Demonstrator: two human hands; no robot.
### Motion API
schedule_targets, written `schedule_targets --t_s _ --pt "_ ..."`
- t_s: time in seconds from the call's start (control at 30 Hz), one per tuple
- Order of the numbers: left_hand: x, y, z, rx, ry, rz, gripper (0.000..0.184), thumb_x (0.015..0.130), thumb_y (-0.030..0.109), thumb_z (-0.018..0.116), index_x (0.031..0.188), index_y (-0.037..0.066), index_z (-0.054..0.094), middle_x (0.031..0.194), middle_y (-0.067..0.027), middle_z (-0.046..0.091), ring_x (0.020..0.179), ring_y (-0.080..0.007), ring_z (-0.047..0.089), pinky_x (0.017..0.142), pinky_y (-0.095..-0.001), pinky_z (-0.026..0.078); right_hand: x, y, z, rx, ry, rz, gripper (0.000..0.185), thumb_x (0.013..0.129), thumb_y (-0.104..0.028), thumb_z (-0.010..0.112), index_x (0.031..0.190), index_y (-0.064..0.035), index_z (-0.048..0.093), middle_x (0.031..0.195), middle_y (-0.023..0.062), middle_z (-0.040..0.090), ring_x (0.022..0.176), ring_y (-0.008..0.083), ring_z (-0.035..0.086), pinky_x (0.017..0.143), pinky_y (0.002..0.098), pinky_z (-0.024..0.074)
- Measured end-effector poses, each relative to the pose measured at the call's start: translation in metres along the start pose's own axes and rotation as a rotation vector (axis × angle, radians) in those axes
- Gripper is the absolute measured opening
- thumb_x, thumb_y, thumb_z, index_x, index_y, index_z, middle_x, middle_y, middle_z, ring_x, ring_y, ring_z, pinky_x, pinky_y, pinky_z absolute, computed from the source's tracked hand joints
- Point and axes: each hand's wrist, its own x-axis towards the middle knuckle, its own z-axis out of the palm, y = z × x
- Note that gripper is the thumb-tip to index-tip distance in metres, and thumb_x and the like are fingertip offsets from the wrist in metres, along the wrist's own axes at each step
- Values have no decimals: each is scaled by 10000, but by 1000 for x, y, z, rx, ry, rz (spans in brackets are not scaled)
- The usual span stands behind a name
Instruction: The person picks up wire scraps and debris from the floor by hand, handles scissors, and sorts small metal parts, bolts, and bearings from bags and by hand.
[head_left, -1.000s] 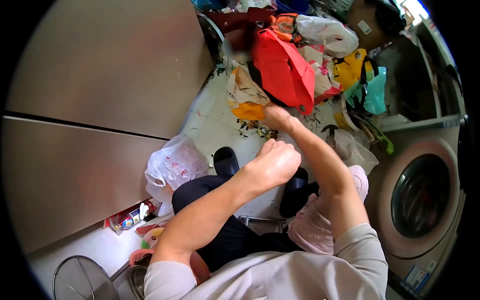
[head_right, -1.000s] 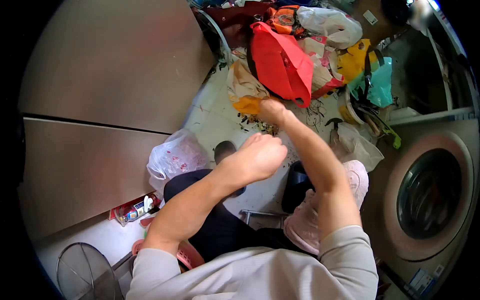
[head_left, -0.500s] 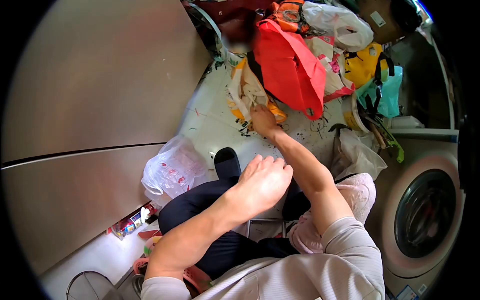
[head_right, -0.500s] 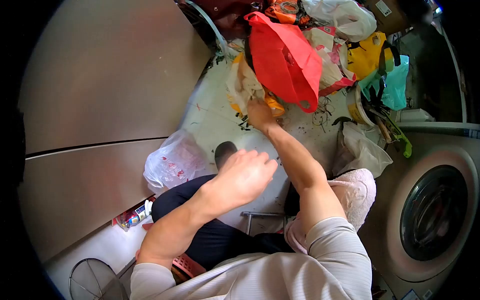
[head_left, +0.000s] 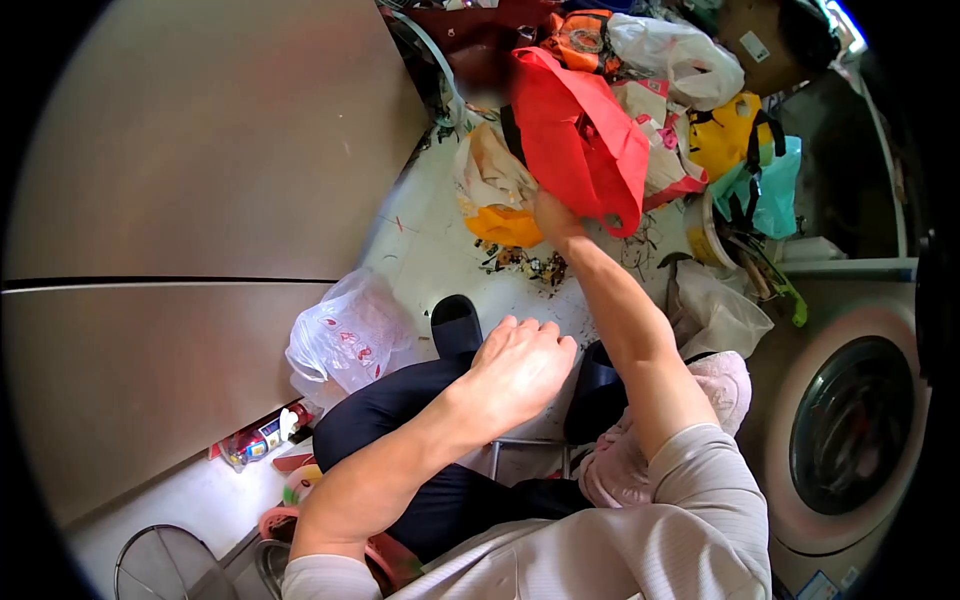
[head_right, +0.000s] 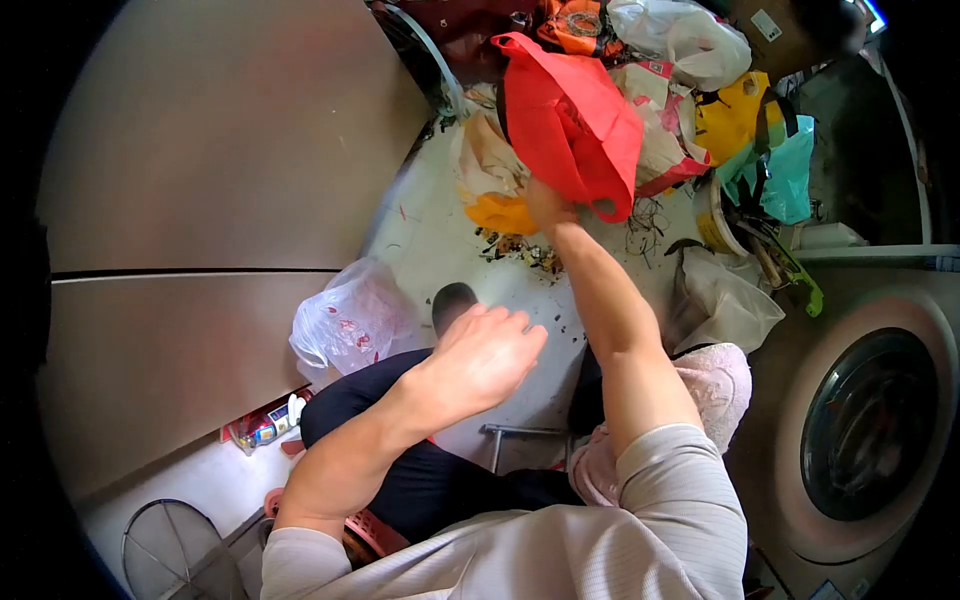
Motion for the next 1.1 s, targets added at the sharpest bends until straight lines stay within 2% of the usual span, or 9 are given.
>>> schedule_targets --t_s 0.17,0.23,0.33,0.43,0.6,0.67,0.73,0.9,1.1 --pt "-2 -6 -3 -42 1 -8 179 812 191 673 876 39 603 845 -151 638 828 -343 639 735 -454 505 -3 -2 33 216 -226 165 317 894 -146 529 1116 54 633 1061 282 647 1007 414 633 871 476 494" --pt "-3 -13 1 -42 -14 -22 188 812 197 678 882 36 610 851 -154 644 835 -348 645 743 -457 514 27 -27 -4 339 -542 136 302 870 -164 542 1072 23 669 917 272 668 868 402 668 793 452 518" --pt "-6 -33 -8 -21 -82 -100 212 825 213 673 897 19 626 876 -180 658 858 -374 654 762 -468 528 59 -47 -50 624 -498 46 292 840 -164 556 1049 0 677 857 283 650 798 398 667 734 449 519" --pt "-14 -55 -22 -154 -68 -329 250 852 239 638 860 -10 637 870 -248 665 872 -420 655 785 -494 526 76 -58 -102 619 -501 -34 285 822 -215 599 988 3 681 853 244 656 787 366 662 716 425 511" --pt "-22 -101 -44 -108 126 -831 606 860 553 589 878 -38 717 880 -282 682 857 -391 689 788 -457 544 62 -67 -212 590 -449 -99 267 844 -216 601 963 15 660 824 211 653 765 307 666 702 394 504" --pt "-23 -121 -41 -522 127 -934 863 822 750 485 857 -87 691 821 -229 697 680 -319 700 675 -415 564 46 -74 -252 750 -441 -9 251 869 -209 606 948 26 642 784 186 640 710 245 646 679 364 496" --pt "-20 -115 -36 -1063 315 -1012 866 822 768 466 941 -66 668 795 -169 690 598 -255 678 578 -365 562 28 -75 -276 761 -436 -10 227 887 -184 611 955 31 637 758 164 626 677 202 614 664 337 491" --pt "-2 -115 2 -1248 500 -868 312 845 255 629 909 -49 645 758 -130 673 598 -210 656 528 -332 541 -17 -58 -290 826 -351 -47 158 887 -121 623 947 26 627 726 162 601 638 209 586 633 327 481" --pt "-9 -99 6 -930 610 -789 196 767 152 598 766 -36 654 689 -65 624 577 -131 546 535 -320 436 -49 -3 -284 566 -308 27 159 832 -88 611 763 25 523 658 200 542 588 361 556 587 398 468"
